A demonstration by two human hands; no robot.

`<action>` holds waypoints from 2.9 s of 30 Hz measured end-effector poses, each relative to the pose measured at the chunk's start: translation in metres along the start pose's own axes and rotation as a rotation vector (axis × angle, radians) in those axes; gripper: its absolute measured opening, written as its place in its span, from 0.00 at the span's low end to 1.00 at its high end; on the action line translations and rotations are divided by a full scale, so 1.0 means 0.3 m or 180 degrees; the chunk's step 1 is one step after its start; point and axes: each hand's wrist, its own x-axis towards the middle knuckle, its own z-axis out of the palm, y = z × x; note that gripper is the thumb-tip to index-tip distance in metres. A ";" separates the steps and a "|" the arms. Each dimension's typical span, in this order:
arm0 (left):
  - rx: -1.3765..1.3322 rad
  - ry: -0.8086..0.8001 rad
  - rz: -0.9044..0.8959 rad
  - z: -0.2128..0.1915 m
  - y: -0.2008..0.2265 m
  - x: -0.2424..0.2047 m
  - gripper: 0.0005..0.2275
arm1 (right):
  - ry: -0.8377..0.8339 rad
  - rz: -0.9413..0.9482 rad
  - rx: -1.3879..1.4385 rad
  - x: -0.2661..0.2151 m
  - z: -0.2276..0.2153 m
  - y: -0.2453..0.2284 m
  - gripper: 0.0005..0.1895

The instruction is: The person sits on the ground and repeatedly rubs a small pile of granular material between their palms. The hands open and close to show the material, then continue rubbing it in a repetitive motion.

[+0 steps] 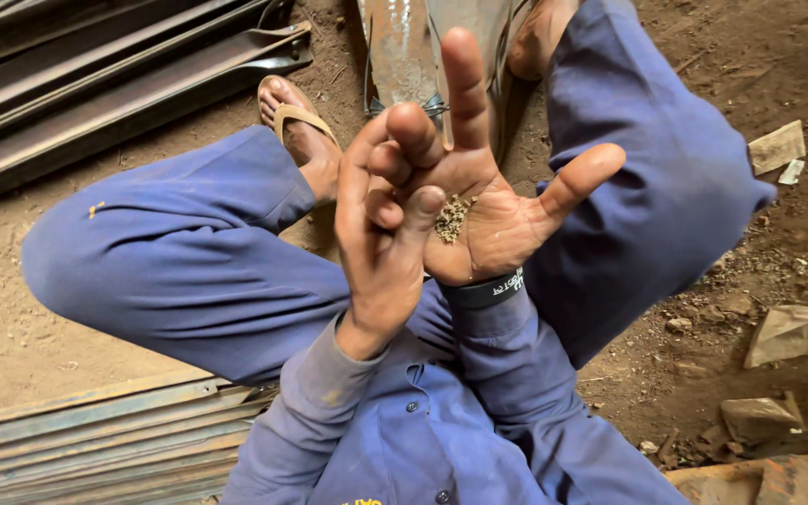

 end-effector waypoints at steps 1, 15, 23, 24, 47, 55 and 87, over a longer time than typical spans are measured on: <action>0.0065 -0.0054 0.0060 0.001 0.005 0.000 0.22 | 0.0027 -0.0031 -0.0008 0.002 0.003 -0.003 0.66; 0.0865 -0.1101 0.0157 -0.052 0.082 0.045 0.51 | -0.0092 -0.0215 0.0278 -0.004 0.019 -0.009 0.60; 0.0909 -0.1072 0.0115 -0.066 0.050 0.016 0.56 | -0.0039 -0.0255 0.0239 -0.007 0.008 -0.011 0.58; 0.0990 -0.1171 0.0188 -0.068 0.060 0.016 0.57 | -0.0115 -0.0256 0.0235 -0.008 0.007 -0.013 0.57; -0.1045 -0.0018 -0.1459 0.009 -0.051 -0.043 0.22 | 0.0318 -0.0134 -0.0787 -0.052 -0.047 0.009 0.23; -0.0865 -0.0193 -0.0662 0.019 0.018 0.015 0.30 | 0.0277 0.0019 -0.0986 -0.009 0.018 -0.025 0.42; -0.0355 0.0111 -0.0901 0.051 0.031 0.039 0.37 | 0.0279 -0.0285 -0.0533 0.014 0.005 -0.013 0.34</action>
